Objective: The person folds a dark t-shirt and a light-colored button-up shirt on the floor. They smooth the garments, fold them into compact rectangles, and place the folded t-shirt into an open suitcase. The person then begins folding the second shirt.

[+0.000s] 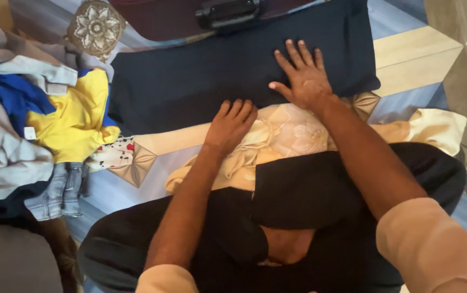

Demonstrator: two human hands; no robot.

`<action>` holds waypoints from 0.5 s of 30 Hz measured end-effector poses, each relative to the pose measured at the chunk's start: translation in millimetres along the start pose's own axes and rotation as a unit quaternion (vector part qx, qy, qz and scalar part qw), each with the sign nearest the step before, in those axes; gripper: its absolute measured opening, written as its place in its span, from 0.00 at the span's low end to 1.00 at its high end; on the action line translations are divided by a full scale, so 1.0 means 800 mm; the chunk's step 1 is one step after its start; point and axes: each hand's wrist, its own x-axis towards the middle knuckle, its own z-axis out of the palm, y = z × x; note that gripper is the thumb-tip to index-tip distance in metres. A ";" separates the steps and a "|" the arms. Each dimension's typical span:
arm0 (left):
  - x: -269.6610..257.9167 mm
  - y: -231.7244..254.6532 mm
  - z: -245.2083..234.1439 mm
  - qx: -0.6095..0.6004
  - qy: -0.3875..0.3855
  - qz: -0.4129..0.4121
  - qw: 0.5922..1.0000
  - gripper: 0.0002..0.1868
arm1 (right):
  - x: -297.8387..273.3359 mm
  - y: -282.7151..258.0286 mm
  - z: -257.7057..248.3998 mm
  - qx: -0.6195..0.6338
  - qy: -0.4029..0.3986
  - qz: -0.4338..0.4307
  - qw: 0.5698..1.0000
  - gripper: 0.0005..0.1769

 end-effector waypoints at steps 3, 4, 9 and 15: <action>-0.004 -0.009 0.001 0.000 -0.040 -0.034 0.999 0.19 | 0.011 0.008 -0.004 -0.038 -0.034 0.037 0.998 0.49; -0.008 -0.011 0.001 -0.004 -0.048 -0.046 0.998 0.18 | 0.009 0.008 -0.002 -0.033 -0.031 0.035 0.998 0.49; -0.013 -0.019 0.000 -0.035 -0.084 -0.017 0.996 0.14 | 0.014 0.023 -0.003 -0.042 -0.017 0.037 0.998 0.50; -0.020 -0.025 -0.011 -0.048 -0.092 0.034 0.994 0.14 | 0.023 0.059 0.004 -0.042 0.012 0.083 0.996 0.47</action>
